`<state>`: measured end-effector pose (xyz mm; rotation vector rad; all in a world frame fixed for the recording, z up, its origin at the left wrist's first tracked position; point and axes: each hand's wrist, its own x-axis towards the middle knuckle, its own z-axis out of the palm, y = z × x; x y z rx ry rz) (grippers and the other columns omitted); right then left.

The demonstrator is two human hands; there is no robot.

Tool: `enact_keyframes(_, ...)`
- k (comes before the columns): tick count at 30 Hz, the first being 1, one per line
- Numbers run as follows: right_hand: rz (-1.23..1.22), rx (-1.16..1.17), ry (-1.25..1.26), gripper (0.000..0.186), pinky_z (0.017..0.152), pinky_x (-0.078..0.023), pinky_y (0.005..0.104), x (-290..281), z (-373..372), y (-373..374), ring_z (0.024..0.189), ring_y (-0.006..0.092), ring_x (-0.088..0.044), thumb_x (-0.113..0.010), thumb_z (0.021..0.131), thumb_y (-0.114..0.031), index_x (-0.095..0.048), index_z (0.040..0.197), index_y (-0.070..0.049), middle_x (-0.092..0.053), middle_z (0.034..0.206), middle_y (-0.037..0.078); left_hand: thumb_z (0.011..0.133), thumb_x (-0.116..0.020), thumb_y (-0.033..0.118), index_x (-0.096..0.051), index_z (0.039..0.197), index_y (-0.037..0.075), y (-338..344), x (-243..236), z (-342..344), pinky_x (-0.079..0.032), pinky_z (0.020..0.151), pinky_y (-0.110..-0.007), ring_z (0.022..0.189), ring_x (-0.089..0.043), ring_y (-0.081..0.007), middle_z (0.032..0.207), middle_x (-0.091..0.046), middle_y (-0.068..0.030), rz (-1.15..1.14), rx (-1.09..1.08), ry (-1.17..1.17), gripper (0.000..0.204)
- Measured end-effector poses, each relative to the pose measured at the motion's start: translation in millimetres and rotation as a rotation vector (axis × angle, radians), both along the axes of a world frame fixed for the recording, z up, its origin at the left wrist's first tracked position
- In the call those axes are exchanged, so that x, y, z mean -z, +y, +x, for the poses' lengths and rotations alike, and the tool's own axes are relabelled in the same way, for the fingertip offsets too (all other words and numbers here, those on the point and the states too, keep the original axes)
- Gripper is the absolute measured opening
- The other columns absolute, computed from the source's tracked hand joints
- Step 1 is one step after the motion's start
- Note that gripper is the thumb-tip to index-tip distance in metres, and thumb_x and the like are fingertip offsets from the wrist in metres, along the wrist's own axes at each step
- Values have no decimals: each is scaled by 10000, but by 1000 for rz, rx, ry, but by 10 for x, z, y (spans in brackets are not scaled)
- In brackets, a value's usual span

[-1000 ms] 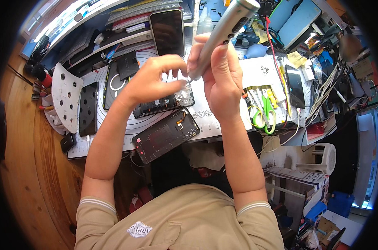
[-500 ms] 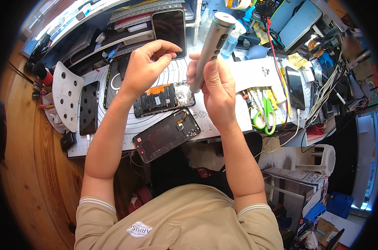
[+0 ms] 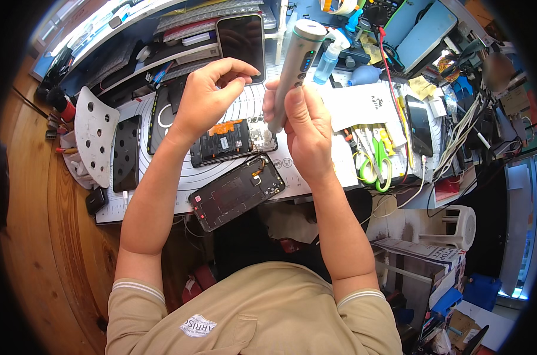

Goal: The person uses an electric screwdriver to remove screws from the internal chassis of a mobile phone and lifts a small circuit component from the device.

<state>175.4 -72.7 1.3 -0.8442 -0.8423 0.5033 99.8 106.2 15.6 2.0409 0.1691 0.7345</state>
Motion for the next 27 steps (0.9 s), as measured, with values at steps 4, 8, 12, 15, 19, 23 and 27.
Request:
enact_keyframes(4,-13,-2,-11,425,815,-453,281,-2,22,-15,860,127,-553,-442,1115,-386,-581,1236,-3,-600,964,59,938,-609,12,-744,1089,6,-12,-14,11,-539,882,-269,972,-684,-109,1001,-742,-52,1,-1,17,203)
enact_keyframes(8,-17,2,-11,427,814,-453,278,-2,17,-15,860,126,-551,-442,1114,-390,-581,1236,-5,-598,964,59,938,-607,11,-743,1090,4,-5,-6,16,-540,882,-268,972,-685,-110,1001,-744,-54,4,0,20,204)
enact_keyframes(12,-20,-12,-16,428,814,-451,275,-2,17,-11,860,125,-549,-441,1114,-393,-581,1236,-7,-596,961,57,938,-607,11,-744,1087,2,0,2,9,-540,879,-267,966,-685,-110,997,-744,-54,8,-4,22,203)
enact_keyframes(15,-17,-4,10,430,814,-451,274,6,6,-5,859,124,-549,-440,1115,-394,-581,1239,-7,-597,959,56,937,-607,12,-744,1086,1,1,-2,8,-541,874,-267,958,-684,-109,994,-743,-55,11,-7,29,202)
enact_keyframes(19,-11,-13,-5,434,814,-450,273,21,38,-7,858,124,-549,-442,1114,-396,-580,1239,-5,-598,958,57,934,-610,14,-744,1083,-2,5,7,18,-540,867,-266,950,-682,-108,990,-742,-56,7,0,16,201)
enact_keyframes(23,10,-49,25,434,830,-457,282,20,82,-13,863,130,-550,-436,1117,-383,-569,1262,3,-598,964,63,931,-615,17,-742,1082,-5,6,11,16,-537,857,-265,934,-676,-103,986,-739,-55,-5,-4,14,199)
enact_keyframes(27,178,9,7,441,857,-467,311,-55,287,44,889,161,-560,-427,1120,-366,-546,1288,24,-594,991,86,928,-622,25,-742,1084,-2,32,49,26,-533,846,-263,915,-666,-97,991,-739,-53,14,-8,30,198)
